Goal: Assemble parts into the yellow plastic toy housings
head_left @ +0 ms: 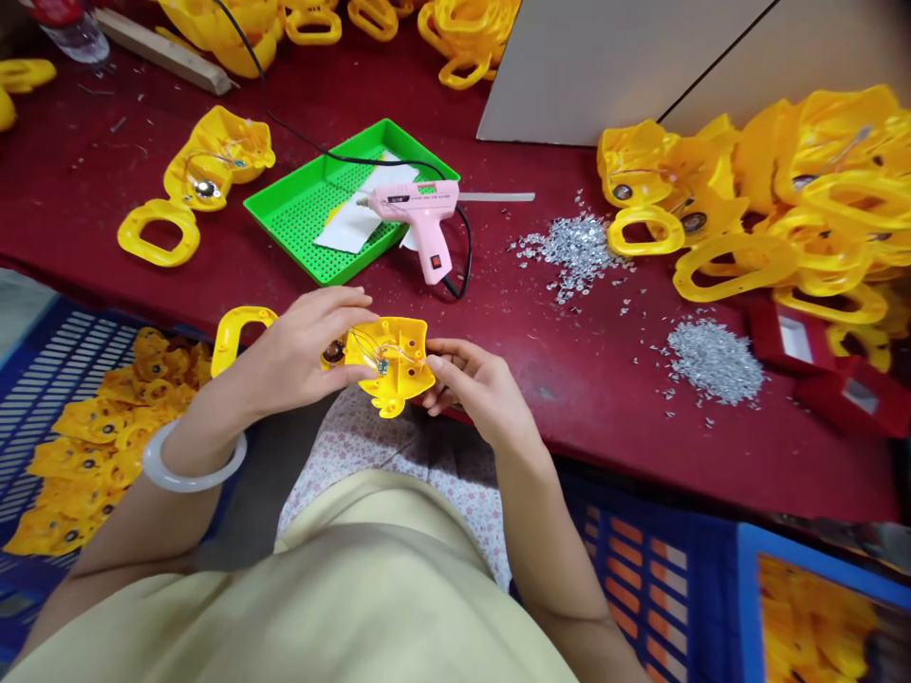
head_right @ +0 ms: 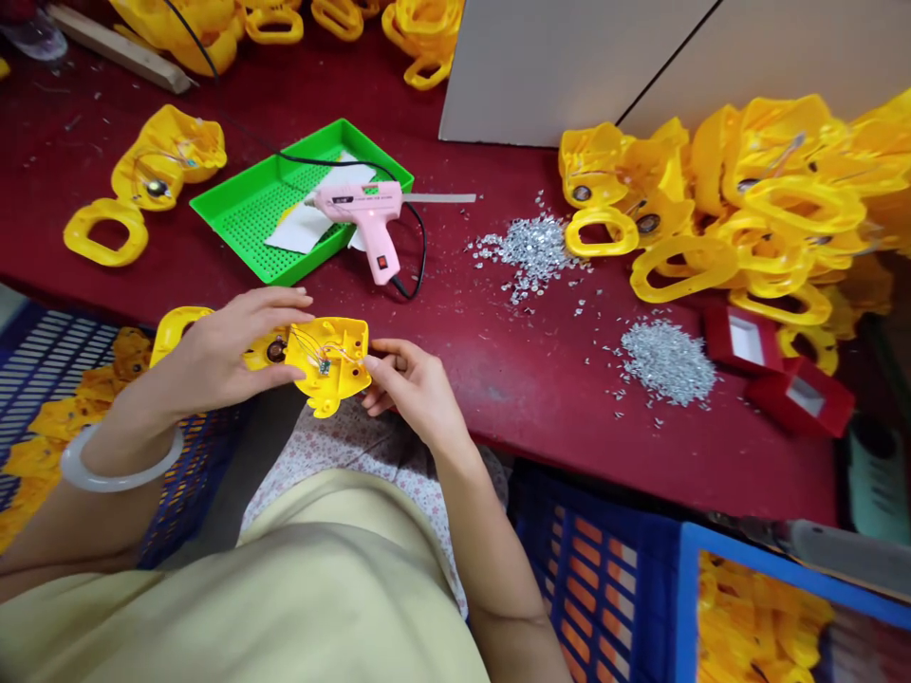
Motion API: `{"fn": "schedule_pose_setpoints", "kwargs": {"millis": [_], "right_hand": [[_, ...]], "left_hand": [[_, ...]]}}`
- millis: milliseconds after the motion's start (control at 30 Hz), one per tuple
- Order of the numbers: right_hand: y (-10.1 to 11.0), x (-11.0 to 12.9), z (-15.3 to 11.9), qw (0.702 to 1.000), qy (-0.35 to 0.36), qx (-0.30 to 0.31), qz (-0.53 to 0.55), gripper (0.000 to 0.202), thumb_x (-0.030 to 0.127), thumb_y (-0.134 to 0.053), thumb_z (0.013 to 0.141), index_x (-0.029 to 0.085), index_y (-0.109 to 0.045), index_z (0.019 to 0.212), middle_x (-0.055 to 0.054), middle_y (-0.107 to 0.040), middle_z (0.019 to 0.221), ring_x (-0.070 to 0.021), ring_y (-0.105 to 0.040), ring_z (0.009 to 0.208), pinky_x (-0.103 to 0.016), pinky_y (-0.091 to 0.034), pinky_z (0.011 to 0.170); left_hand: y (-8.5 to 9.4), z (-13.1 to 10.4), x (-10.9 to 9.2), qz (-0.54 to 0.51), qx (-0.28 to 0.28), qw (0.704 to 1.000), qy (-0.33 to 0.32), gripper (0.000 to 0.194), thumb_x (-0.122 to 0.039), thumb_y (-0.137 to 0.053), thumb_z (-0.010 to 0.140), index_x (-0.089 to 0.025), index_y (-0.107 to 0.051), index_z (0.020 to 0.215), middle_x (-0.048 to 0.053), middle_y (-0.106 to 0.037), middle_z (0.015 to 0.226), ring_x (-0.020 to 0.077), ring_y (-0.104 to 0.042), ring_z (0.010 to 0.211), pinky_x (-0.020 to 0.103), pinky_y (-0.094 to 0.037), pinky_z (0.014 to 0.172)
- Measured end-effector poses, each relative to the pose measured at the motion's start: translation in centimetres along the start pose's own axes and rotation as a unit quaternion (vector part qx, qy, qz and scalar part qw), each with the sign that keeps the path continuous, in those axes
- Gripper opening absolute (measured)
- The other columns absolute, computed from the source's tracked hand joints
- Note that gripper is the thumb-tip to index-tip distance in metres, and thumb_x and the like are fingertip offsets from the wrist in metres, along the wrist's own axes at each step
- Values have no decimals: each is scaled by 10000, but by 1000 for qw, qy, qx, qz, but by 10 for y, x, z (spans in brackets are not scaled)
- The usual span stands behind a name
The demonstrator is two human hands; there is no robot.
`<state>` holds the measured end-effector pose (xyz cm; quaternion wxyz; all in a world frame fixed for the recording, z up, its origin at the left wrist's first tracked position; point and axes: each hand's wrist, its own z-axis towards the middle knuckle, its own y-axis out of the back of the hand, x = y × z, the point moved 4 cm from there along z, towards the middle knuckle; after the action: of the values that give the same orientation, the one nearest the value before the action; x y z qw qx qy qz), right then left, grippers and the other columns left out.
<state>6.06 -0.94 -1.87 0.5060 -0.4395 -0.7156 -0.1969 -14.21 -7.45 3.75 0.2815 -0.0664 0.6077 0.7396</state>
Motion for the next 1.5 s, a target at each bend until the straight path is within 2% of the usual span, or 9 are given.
{"fn": "schedule_pose_setpoints", "kwargs": {"millis": [167,500,667,800,900,1067,1200,1367,1500], "right_hand": [[1,0,-1,1000,2,-7,3,530,481,-773,710,140,-610,1082,12,-680,689,-114,-641,497,-249,-568,470],[17,-9,-12,989,95,-115,17,344,420,-708,807,183,-641,1047,59,-585,597,-91,-577,485,-233,-510,471],[40,-18,-27,961,150,-232,-7,292,407,-700,825,206,-661,1033,57,-566,588,-86,-541,480,-219,-449,471],[36,-20,-30,955,176,-229,-60,277,413,-675,844,210,-657,1032,42,-575,592,-112,-547,496,-257,-470,504],[26,-19,-31,949,194,-219,-114,265,424,-650,860,213,-653,1020,33,-581,589,-124,-545,505,-268,-466,504],[22,-20,-33,941,211,-225,-138,239,427,-631,870,223,-651,993,30,-581,598,-128,-548,508,-270,-469,496],[22,-21,-33,934,229,-228,-153,220,420,-617,879,225,-659,972,32,-582,586,-131,-548,499,-274,-469,496],[21,-20,-30,930,245,-214,-170,216,411,-588,898,219,-664,963,29,-585,582,-139,-556,497,-283,-467,501],[19,-21,-27,934,244,-206,-162,206,404,-573,914,225,-662,965,17,-602,633,-134,-567,516,-278,-466,513]], "left_hand": [[2,-22,14,89,30,996,6,1012,-704,-682,747,-157,-307,1511,193,-493,1446,377,-435,1361,548,-330,1150],[-6,-30,10,86,-16,995,56,939,-432,-732,811,-146,-213,1539,165,-602,1314,317,-592,1173,463,-466,992],[28,-49,14,84,-138,980,118,895,-482,-714,814,-177,-255,1520,117,-616,1313,266,-608,1163,415,-479,1009],[82,-48,65,159,-276,911,260,902,-608,-701,768,-146,-349,1458,127,-565,1384,265,-568,1228,418,-441,1062],[110,-30,125,185,-303,866,352,986,-776,-598,736,-124,-349,1433,91,-569,1362,255,-530,1245,435,-401,1037],[111,13,197,195,-287,848,400,1033,-837,-499,720,-55,-412,1389,186,-596,1263,348,-515,1267,489,-407,946],[89,26,218,184,-267,846,423,987,-704,-645,705,-100,-374,1437,306,-526,1317,434,-515,1263,566,-428,919],[80,21,223,150,-277,883,347,1217,-914,-501,599,-39,-392,1439,236,-576,1261,405,-469,1314,542,-358,977],[86,34,224,127,-221,887,386,1425,-965,-551,460,-75,-229,1525,228,-456,1384,515,-426,1288,656,-356,944]]}}
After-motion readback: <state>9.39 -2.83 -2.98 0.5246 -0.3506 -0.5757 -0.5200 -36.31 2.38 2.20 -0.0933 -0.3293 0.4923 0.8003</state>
